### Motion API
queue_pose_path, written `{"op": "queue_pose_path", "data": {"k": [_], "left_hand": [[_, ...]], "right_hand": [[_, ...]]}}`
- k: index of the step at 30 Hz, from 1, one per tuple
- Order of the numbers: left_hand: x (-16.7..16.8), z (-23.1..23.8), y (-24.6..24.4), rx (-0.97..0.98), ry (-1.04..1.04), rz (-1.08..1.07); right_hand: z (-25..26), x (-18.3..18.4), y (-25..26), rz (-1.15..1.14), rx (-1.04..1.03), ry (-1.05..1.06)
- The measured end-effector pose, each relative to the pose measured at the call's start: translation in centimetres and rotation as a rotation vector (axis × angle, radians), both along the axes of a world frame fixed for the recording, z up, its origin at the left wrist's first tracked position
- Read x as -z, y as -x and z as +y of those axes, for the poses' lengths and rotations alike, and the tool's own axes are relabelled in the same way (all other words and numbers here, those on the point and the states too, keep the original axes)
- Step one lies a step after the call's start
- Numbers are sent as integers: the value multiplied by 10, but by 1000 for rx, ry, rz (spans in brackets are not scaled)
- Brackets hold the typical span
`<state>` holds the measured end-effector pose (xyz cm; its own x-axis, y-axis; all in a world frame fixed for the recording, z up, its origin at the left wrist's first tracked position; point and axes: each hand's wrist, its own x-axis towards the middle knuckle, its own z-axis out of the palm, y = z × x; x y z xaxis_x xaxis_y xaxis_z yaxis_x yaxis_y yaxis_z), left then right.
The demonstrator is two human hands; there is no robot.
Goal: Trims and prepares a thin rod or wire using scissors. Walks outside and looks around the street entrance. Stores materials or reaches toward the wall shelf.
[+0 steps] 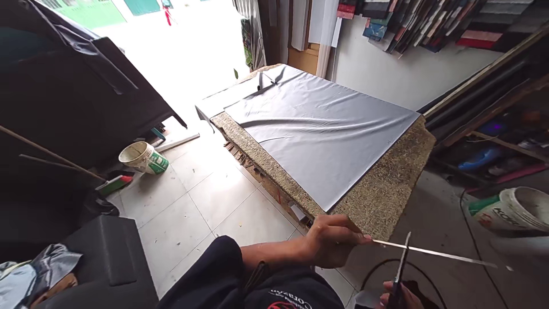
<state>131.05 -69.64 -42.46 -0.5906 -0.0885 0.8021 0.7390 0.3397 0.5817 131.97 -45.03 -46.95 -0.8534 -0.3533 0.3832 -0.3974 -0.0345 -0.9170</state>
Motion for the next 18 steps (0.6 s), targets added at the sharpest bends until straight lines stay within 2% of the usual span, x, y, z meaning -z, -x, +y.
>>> {"op": "queue_pose_path", "data": {"k": [3, 5, 8, 10, 12, 14, 18], "left_hand": [[-14, -25, 7, -183, -88, -24], [-11, -16, 7, -132, -44, -64], [8, 21, -10, 70, 52, -151], [15, 25, -16, 6, 31, -188], [12, 7, 0, -100, -15, -177], [9, 5, 15, -115, -85, -158], [21, 58, 14, 119, 76, -173]], "right_hand": [[9, 0, -8, -71, 38, 39], [6, -4, -9, -27, 30, 38], [-3, -11, -8, 55, 54, 45], [4, -9, -9, 85, 139, 77], [19, -4, -14, 89, 220, 85], [32, -3, -18, 74, 251, 75], [41, -12, -16, 51, 228, 28]]}}
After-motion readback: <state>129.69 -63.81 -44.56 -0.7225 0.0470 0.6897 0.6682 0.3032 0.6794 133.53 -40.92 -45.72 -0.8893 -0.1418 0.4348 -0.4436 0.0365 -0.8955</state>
